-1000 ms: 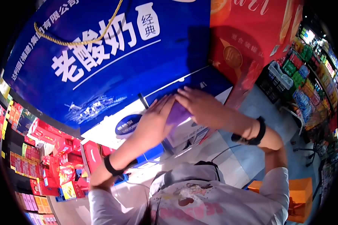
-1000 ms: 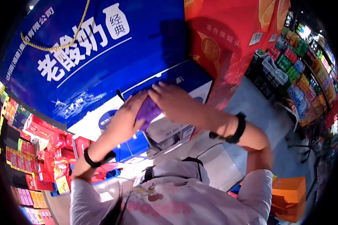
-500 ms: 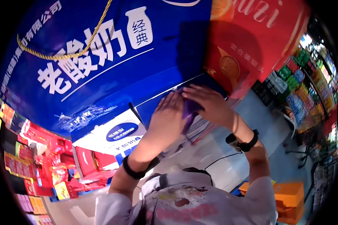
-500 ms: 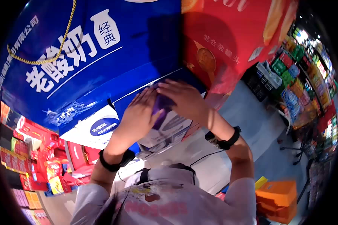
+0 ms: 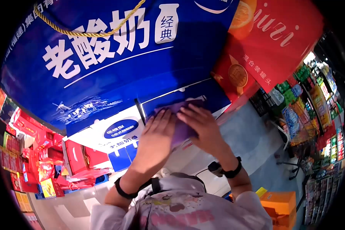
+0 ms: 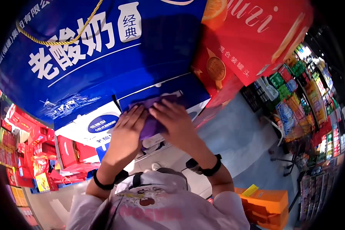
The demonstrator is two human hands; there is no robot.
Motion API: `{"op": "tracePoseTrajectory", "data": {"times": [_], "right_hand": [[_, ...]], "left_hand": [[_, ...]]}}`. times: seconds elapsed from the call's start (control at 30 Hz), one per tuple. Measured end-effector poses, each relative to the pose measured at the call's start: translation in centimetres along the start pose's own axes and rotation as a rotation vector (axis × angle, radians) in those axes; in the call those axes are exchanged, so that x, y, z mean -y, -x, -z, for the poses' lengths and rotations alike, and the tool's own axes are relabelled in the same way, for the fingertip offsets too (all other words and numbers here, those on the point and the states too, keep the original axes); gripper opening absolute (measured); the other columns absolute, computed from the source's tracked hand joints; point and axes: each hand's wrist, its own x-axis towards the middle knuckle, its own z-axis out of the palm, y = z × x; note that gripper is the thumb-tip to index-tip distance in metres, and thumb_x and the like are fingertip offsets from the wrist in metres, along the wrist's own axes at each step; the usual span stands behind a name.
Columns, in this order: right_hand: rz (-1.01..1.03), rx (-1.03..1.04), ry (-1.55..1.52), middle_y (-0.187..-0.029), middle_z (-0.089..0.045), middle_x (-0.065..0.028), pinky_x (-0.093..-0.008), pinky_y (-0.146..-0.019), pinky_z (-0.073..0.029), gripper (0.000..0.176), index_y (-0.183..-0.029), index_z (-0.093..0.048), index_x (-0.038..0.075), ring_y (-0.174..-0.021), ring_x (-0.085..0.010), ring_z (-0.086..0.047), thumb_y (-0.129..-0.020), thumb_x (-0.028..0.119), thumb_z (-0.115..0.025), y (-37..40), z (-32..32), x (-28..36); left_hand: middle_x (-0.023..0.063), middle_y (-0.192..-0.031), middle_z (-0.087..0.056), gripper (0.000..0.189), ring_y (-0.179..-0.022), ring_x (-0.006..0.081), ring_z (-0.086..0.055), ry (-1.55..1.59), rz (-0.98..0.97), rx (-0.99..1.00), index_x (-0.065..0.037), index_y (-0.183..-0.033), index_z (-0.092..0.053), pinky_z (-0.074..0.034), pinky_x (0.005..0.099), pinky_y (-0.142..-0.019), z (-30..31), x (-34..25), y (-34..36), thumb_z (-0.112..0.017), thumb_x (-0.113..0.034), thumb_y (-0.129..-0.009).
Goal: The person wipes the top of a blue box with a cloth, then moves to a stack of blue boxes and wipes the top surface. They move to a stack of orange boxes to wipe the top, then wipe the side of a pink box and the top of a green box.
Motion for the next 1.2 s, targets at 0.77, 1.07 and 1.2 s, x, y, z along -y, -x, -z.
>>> {"op": "tracePoseTrajectory", "data": {"times": [0.77, 1.07, 1.2], "right_hand": [[-0.329, -0.103, -0.411, -0.096, -0.055, -0.0106, -0.0316, -0.086, -0.040, 0.021, -0.088, -0.052, 0.001, -0.096, -0.0243, -0.053, -0.076, 0.012, -0.064, -1.3, 0.8, -0.1], [-0.317, -0.290, -0.950, -0.093, -0.054, -0.0003, -0.0161, -0.070, -0.040, 0.015, -0.098, -0.050, 0.002, -0.082, -0.0036, -0.049, -0.083, -0.002, -0.053, 0.3, 3.8, 0.5], [-0.186, -0.178, -0.986, -0.092, -0.054, 0.0009, -0.0154, -0.068, -0.039, 0.017, -0.100, -0.051, 0.002, -0.079, -0.0023, -0.047, -0.084, 0.000, -0.053, 0.8, 6.0, 0.0]], "left_hand": [[-0.0045, -0.065, -0.050, 0.009, -0.061, 0.0019, -0.044, 1.243, 0.463, -0.153, -0.002, -0.080, -0.056, -0.034, 0.0170, -0.055, -1.6, 5.7, 3.6, -0.060, -0.010, -0.083], [0.0095, -0.100, -0.059, 0.009, -0.089, 0.0125, -0.051, 1.174, 0.343, -0.267, 0.003, -0.085, -0.055, -0.038, 0.0239, -0.080, 2.8, 2.5, 3.6, -0.057, -0.005, -0.082], [0.0127, -0.104, -0.058, 0.007, -0.094, 0.0158, -0.053, 1.408, 0.307, -0.375, 0.001, -0.083, -0.055, -0.038, 0.0280, -0.084, 2.4, 2.6, 3.5, -0.058, -0.004, -0.080]]}}
